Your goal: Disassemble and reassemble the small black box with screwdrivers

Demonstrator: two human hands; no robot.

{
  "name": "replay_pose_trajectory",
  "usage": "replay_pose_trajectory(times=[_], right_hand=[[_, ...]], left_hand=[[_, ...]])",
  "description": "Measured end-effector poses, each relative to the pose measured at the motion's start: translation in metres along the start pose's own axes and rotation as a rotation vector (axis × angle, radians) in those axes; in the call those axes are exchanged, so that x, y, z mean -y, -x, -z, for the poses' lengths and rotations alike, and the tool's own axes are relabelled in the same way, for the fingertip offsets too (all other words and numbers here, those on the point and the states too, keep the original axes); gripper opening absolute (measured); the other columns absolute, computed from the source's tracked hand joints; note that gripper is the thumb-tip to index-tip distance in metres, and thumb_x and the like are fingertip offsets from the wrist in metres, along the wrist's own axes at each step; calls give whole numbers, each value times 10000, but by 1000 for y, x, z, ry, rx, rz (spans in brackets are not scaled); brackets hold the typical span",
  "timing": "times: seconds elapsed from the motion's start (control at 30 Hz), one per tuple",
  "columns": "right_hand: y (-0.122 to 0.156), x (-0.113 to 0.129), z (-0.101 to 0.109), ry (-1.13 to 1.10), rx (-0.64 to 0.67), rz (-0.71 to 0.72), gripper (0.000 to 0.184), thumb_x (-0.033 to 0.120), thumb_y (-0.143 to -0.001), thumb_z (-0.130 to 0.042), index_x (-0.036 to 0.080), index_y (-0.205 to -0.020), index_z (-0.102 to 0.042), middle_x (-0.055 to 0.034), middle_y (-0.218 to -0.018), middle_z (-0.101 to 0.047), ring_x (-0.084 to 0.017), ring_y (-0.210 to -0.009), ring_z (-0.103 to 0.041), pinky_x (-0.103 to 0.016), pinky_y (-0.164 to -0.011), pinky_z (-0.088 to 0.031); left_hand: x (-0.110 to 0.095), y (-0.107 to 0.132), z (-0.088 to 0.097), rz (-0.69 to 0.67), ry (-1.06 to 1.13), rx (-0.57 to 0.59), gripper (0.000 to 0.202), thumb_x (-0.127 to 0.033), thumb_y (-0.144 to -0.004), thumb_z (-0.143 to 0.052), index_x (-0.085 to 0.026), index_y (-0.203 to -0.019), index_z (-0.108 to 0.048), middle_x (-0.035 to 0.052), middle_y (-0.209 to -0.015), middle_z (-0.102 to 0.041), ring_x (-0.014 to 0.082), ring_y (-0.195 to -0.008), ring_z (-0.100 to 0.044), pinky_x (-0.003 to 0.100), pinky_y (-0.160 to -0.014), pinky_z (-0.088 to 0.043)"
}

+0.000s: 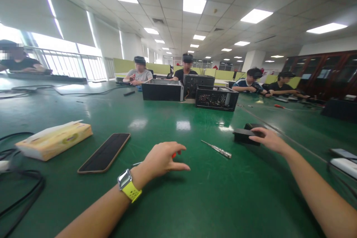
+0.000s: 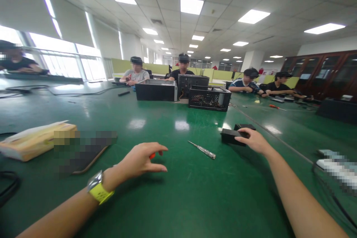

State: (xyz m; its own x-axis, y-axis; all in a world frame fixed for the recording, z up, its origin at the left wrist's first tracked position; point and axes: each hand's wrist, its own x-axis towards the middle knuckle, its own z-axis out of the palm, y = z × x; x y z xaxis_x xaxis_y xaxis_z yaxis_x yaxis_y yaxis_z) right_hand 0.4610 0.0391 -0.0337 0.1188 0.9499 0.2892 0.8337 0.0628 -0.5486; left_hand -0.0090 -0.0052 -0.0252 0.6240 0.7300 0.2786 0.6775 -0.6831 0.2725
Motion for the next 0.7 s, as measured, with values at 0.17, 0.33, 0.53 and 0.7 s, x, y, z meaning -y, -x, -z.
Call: replay_pose_trajectory(times=[0.17,0.33,0.53,0.7], right_hand=[[-10,-69,19,90,-185,-262,560,521,-586,-699,146,-1002,-717,-144,-841,-711,-344,-773,-654,-422,-673,-487],[-15,-83,10,60,-228,-291,612,499,-604,-674,123,-1087,-673,-168,-1042,-702,-344,-926,-659,-413,-770,-511],[-16,-89,-1,80,-243,-281,613,613,-668,-603,140,-1043,-713,-161,-1043,-703,-339,-940,-647,-426,-794,-500],[-18,-88,-5,141,-263,-273,633,627,-675,-599,147,-1073,-710,-154,-1020,-705,-328,-894,-651,-412,-736,-506]], left_hand=[[2,-1,-4,8,-19,25,667,-729,-728,-557,-198,-1124,-635,58,-939,-704,228,-841,-654,323,-749,-475],[0,-2,-6,14,-16,48,627,-711,-741,-562,-210,-1109,-643,43,-917,-708,212,-820,-653,301,-728,-466],[0,-1,-8,-14,-29,53,602,-703,-758,-550,-212,-1091,-652,39,-870,-703,199,-774,-648,285,-695,-454],[2,-1,-9,-30,-33,53,584,-702,-766,-540,-218,-1072,-658,36,-850,-701,193,-750,-644,274,-668,-448]])
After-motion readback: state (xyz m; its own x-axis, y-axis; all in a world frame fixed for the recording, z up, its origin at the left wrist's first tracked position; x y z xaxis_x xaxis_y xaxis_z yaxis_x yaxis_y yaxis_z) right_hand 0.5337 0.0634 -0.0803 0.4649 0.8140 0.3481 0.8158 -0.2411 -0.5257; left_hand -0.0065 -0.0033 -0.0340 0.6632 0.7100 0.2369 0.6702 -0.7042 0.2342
